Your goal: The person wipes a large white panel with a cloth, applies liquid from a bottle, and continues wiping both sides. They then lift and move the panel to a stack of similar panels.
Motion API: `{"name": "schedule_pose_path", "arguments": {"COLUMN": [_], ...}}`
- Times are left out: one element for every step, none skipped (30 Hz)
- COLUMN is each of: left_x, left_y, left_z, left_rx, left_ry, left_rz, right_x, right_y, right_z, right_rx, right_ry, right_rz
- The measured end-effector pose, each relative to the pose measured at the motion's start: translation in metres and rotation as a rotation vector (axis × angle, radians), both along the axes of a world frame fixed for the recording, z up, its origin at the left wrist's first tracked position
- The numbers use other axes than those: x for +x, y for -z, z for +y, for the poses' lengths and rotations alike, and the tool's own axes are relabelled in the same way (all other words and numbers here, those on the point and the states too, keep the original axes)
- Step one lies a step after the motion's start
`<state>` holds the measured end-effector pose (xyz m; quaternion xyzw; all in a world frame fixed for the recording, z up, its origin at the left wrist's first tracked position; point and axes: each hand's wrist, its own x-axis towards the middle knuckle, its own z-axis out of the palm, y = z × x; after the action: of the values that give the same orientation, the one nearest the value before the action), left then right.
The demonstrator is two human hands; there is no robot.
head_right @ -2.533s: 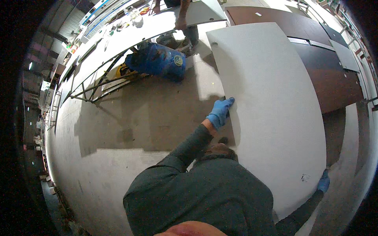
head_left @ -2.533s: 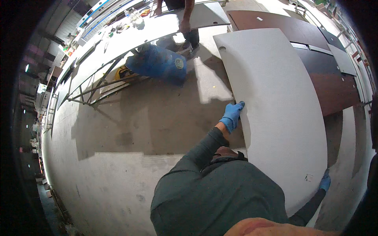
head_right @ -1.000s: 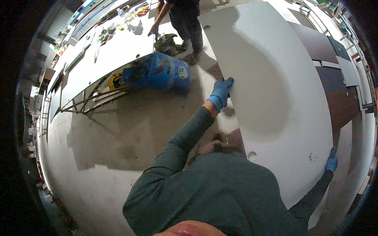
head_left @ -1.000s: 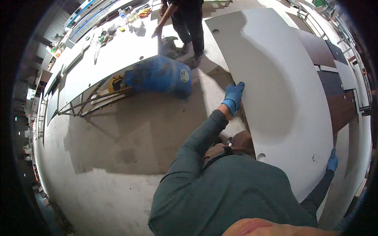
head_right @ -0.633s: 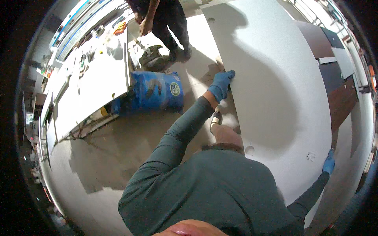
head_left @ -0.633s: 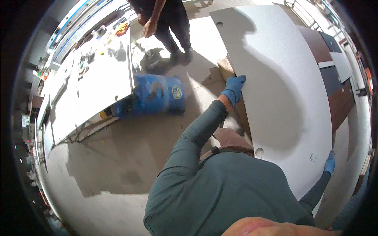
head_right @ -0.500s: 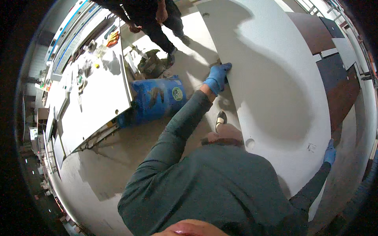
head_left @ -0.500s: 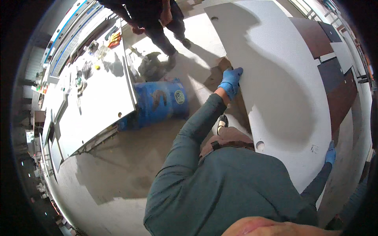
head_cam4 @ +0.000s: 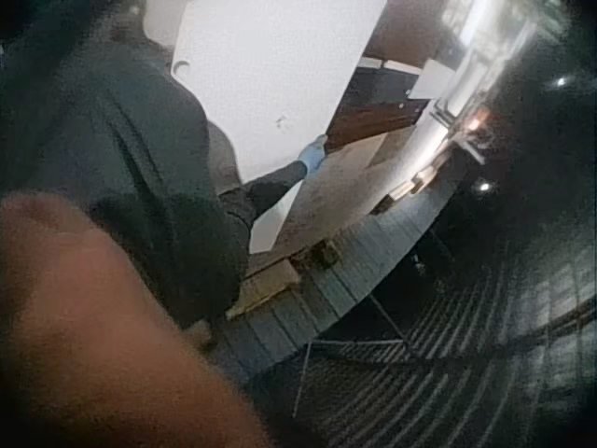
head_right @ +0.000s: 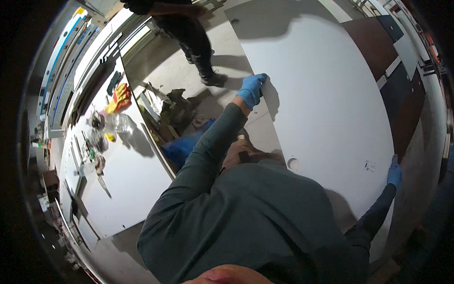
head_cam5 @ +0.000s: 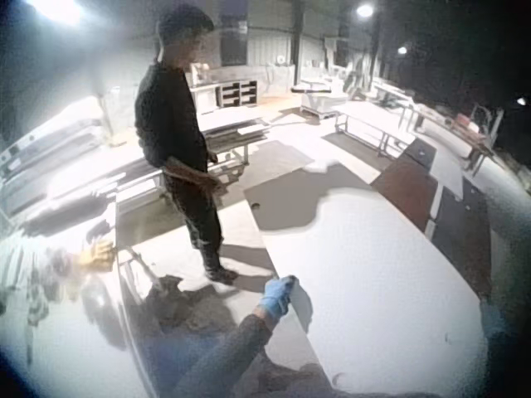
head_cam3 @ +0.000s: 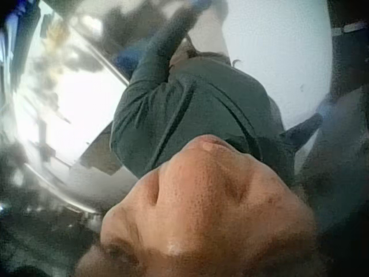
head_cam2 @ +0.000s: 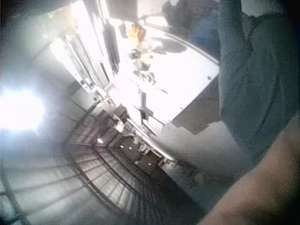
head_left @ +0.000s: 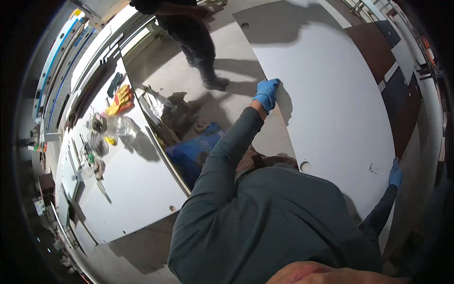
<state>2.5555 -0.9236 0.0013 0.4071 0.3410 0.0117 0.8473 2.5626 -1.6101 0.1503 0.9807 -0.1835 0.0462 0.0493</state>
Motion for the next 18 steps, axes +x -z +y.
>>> {"name": "schedule_pose_path", "arguments": {"left_x": [0.013,0.025,0.040,0.055,0.065,0.084,0.107,0.129,0.151,0.176,0.202,0.221,0.246,0.272,0.305,0.332,0.346,0.368], "left_y": [-0.001,-0.002,-0.003,-0.001,0.001,0.003,0.006,0.009,0.014,0.019,0.024,0.028,0.033,0.035,0.032,0.030,0.031,0.026], "left_z": [0.020,0.034,0.051,0.067,0.070,0.081,0.092,0.101,0.110,0.119,0.129,0.128,0.136,0.146,0.161,0.174,0.180,0.183], "left_rx": [0.000,0.010,-0.011,-0.036,-0.072,-0.055,-0.029,-0.010,0.010,0.018,0.028,0.046,0.044,0.021,0.011,-0.006,-0.009,0.047], "left_ry": [0.024,0.019,0.049,0.079,0.119,0.127,0.137,0.157,0.172,0.208,0.224,0.237,0.262,0.309,0.385,0.467,0.539,0.491], "left_rz": [-0.021,0.012,-0.004,-0.027,-0.032,-0.014,-0.007,0.006,0.004,0.008,-0.021,-0.041,-0.044,-0.048,-0.118,-0.175,-0.155,-0.063], "right_x": [0.001,0.004,0.007,0.011,0.013,0.019,0.024,0.030,0.038,0.048,0.059,0.069,0.081,0.094,0.107,0.120,0.131,0.146], "right_y": [-0.002,-0.005,-0.006,-0.008,-0.008,-0.008,-0.007,-0.005,-0.003,0.001,0.005,0.011,0.014,0.019,0.023,0.025,0.024,0.021], "right_z": [0.014,0.029,0.039,0.051,0.057,0.067,0.074,0.081,0.090,0.097,0.107,0.114,0.124,0.133,0.142,0.152,0.162,0.173], "right_rx": [0.168,0.237,0.286,0.328,0.367,0.403,0.447,0.490,0.538,0.590,0.631,0.672,0.636,0.558,0.491,0.433,0.376,0.338], "right_ry": [0.071,0.079,0.096,0.117,0.142,0.162,0.182,0.204,0.227,0.252,0.276,0.306,0.312,0.319,0.334,0.356,0.384,0.410], "right_rz": [0.007,0.002,-0.006,-0.003,-0.003,-0.014,-0.025,-0.042,-0.052,-0.071,-0.093,-0.112,-0.096,-0.061,-0.035,0.001,0.048,0.083]}}
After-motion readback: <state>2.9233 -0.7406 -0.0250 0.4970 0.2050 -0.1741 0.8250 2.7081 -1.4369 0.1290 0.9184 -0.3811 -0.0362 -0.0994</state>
